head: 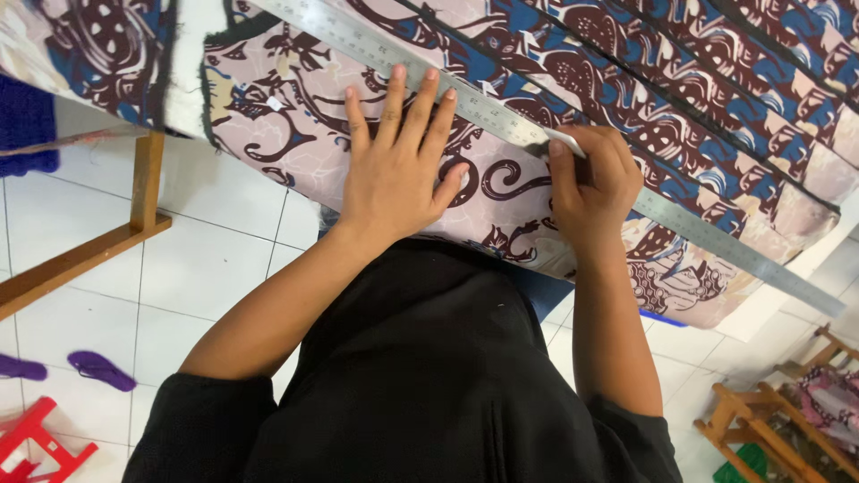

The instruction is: The person measures a patterned fabric laid on a table using a metal ruler and a white marking tool. They repeatedly align the ruler, mark the fabric, and reposition the ruler to create multiple parallel lines across the surface.

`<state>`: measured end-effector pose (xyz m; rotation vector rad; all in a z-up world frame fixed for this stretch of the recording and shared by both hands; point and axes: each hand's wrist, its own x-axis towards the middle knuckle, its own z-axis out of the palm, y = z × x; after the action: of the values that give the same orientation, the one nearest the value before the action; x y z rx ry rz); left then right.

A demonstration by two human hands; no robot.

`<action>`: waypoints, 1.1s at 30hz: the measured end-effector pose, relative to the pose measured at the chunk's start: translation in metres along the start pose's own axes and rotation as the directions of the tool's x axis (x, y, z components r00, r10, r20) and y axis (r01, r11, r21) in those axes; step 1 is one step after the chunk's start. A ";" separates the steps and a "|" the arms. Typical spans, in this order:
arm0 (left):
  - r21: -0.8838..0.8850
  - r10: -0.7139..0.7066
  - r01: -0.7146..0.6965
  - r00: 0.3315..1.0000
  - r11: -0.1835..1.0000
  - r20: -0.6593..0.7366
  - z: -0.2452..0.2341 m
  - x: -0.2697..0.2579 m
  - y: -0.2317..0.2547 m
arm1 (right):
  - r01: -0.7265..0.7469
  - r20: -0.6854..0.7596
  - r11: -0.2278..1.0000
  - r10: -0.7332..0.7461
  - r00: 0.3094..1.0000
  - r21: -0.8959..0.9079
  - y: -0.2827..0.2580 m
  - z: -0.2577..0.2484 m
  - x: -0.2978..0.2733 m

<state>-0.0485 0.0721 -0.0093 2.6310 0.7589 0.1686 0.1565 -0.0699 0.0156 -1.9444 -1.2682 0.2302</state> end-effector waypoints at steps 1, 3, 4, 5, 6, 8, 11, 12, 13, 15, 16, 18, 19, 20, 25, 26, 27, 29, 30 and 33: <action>-0.007 0.001 0.000 1.000 1.000 0.017 0.001 0.001 0.002 | 0.014 -0.004 1.000 -0.014 1.000 -0.015 0.000 -0.003 0.000; 0.008 0.002 -0.002 0.999 1.000 0.043 0.001 0.003 0.003 | 0.009 -0.039 0.999 -0.011 0.999 -0.043 0.001 -0.010 0.000; 0.015 0.004 -0.005 0.998 1.000 0.055 0.002 0.004 0.004 | 0.006 -0.058 0.998 -0.010 0.998 -0.058 0.001 -0.013 0.000; 0.015 -0.002 0.001 0.998 1.000 0.068 0.001 0.005 0.004 | -0.006 -0.069 0.998 0.002 0.998 -0.059 0.000 -0.017 -0.003; 0.015 -0.008 0.007 0.997 1.000 0.081 0.002 0.006 0.004 | -0.018 -0.081 0.998 0.013 0.997 -0.058 0.000 -0.021 -0.006; 0.018 -0.017 0.015 0.993 1.000 0.114 0.002 0.006 0.005 | -0.033 -0.094 0.997 0.027 0.995 -0.066 -0.001 -0.026 -0.019; 0.040 -0.029 0.024 0.992 0.999 0.126 0.002 0.008 0.006 | -0.024 -0.114 0.996 0.015 0.993 -0.080 0.003 -0.030 -0.035; 0.045 -0.027 0.022 0.992 0.999 0.122 0.002 0.009 0.006 | -0.034 -0.129 0.996 0.023 0.991 -0.084 0.005 -0.032 -0.041; 0.052 -0.030 0.025 0.993 0.998 0.116 0.002 0.008 0.006 | -0.040 -0.141 0.996 0.028 0.990 -0.084 0.008 -0.034 -0.047; 0.069 -0.025 0.017 0.992 0.997 0.122 0.003 0.008 0.007 | -0.085 -0.197 0.989 0.060 0.979 -0.123 0.015 -0.038 -0.058; 0.079 -0.024 0.014 0.992 0.997 0.123 0.002 0.007 0.007 | -0.106 -0.225 0.984 0.073 0.972 -0.140 0.018 -0.040 -0.063; 0.080 -0.032 0.021 0.991 0.997 0.130 0.001 0.008 0.008 | -0.110 -0.226 0.978 0.069 0.972 -0.175 0.020 -0.044 -0.073; 0.081 -0.038 0.027 0.990 0.996 0.134 0.001 0.008 0.008 | -0.112 -0.225 0.975 0.068 0.972 -0.191 0.021 -0.045 -0.077; 0.082 -0.038 0.027 0.990 0.996 0.137 0.001 0.008 0.008 | -0.114 -0.205 0.976 0.075 0.976 -0.187 0.023 -0.045 -0.081; 0.083 -0.043 0.030 0.987 0.996 0.157 0.004 0.006 0.006 | -0.111 -0.120 0.971 0.087 0.989 -0.210 0.030 -0.041 -0.094; 0.092 -0.043 0.028 0.986 0.995 0.161 0.004 0.007 0.006 | -0.107 -0.125 0.970 0.081 0.989 -0.219 0.030 -0.040 -0.095; 0.103 -0.043 0.027 0.986 0.994 0.163 0.005 0.007 0.005 | -0.101 -0.130 0.969 0.073 0.989 -0.226 0.031 -0.039 -0.095; 0.120 -0.037 0.017 0.985 0.993 0.167 0.005 0.007 0.004 | -0.103 -0.137 0.969 0.073 0.988 -0.226 0.032 -0.039 -0.095; 0.127 -0.029 0.008 0.985 0.992 0.169 0.005 0.007 0.003 | -0.111 -0.138 0.970 0.082 0.987 -0.218 0.032 -0.040 -0.096; 0.130 -0.031 0.008 0.985 0.991 0.171 0.005 0.004 0.003 | -0.103 -0.128 0.972 0.077 0.989 -0.213 0.032 -0.040 -0.097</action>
<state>-0.0425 0.0702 -0.0121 2.7138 0.7583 -0.1174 0.1530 -0.1783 -0.0040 -2.1722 -1.1688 0.0186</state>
